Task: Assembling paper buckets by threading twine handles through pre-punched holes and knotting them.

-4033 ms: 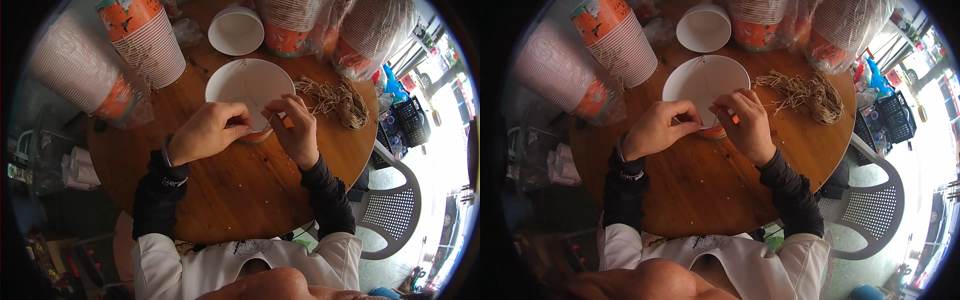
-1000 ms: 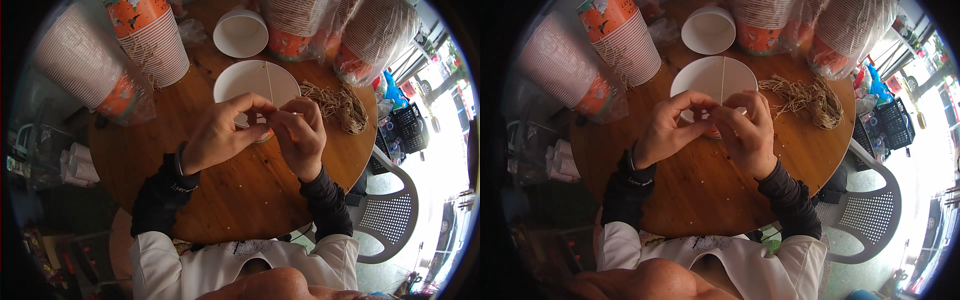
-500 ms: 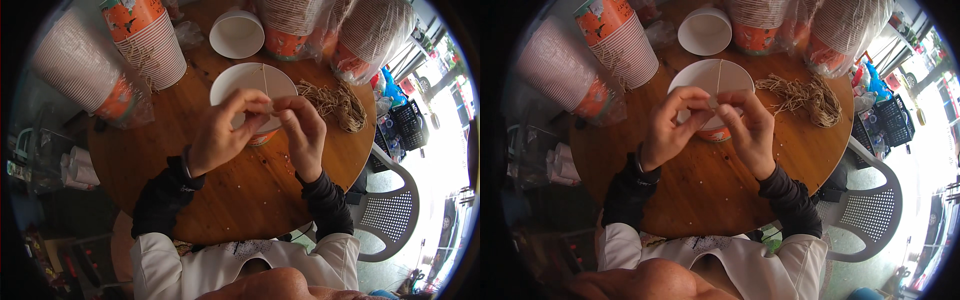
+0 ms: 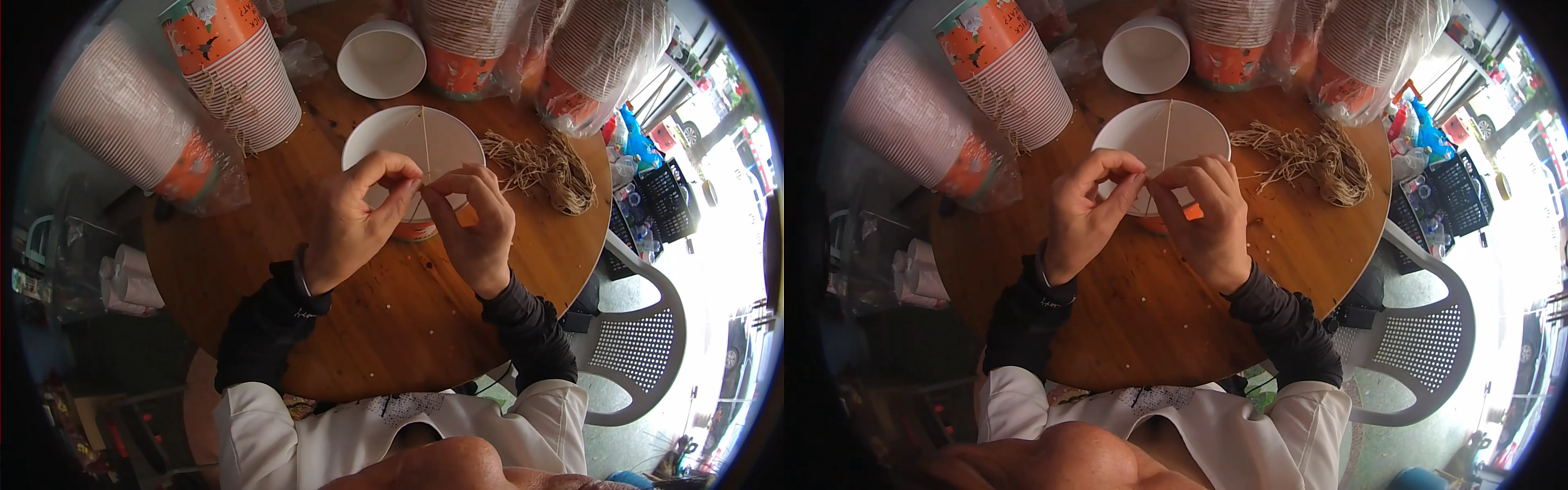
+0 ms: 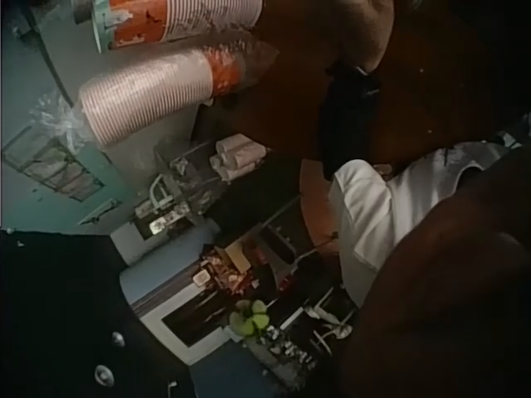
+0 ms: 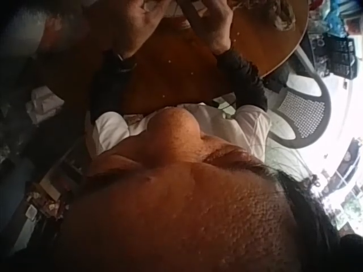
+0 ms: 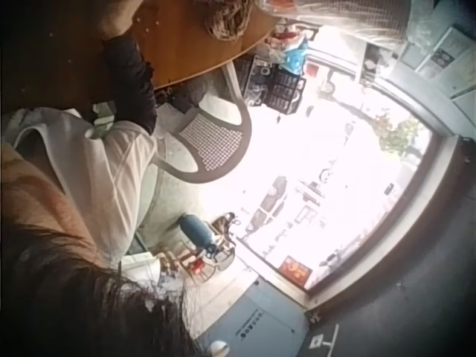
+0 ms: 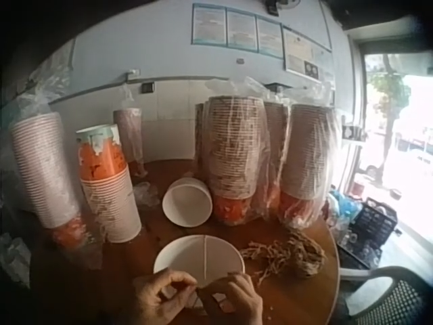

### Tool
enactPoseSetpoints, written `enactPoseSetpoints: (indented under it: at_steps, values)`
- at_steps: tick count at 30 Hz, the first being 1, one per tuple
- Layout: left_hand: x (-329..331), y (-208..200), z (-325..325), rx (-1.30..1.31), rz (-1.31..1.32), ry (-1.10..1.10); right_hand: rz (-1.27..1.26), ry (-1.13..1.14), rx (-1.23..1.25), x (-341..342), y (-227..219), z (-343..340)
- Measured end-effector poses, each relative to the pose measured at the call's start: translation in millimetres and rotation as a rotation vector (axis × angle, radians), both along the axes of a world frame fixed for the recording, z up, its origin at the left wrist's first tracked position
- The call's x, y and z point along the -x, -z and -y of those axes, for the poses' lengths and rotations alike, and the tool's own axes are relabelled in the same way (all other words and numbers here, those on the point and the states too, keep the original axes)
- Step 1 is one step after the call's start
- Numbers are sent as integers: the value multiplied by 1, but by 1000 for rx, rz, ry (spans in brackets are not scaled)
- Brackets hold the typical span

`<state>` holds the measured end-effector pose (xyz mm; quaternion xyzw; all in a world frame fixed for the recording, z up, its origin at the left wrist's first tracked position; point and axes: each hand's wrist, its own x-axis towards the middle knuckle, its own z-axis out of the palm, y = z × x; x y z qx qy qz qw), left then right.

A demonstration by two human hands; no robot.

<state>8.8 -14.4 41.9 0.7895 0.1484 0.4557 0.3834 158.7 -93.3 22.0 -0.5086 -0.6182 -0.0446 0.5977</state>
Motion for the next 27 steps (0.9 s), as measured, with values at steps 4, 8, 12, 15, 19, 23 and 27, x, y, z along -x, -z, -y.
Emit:
enactPoseSetpoints:
  at_steps: [4,8,12,15,19,23,27]
  values:
    - [0,-4,3,-246,-46,-112,120,42,-61,-2,0,0]
    - [-1,-4,5,-350,-53,-136,125,44,-69,-4,0,0]
    - [4,-9,2,-139,-137,-64,95,34,-55,-1,-2,0]
    - [6,-7,-5,81,-124,108,80,14,-65,-1,-3,0]
    - [11,-11,-8,478,-167,295,86,-58,-43,-2,-2,-1]
    - [15,-18,-7,775,-129,460,84,-70,-34,-1,1,0]
    - [15,-12,-13,913,-19,533,-13,-97,-53,3,-1,3]
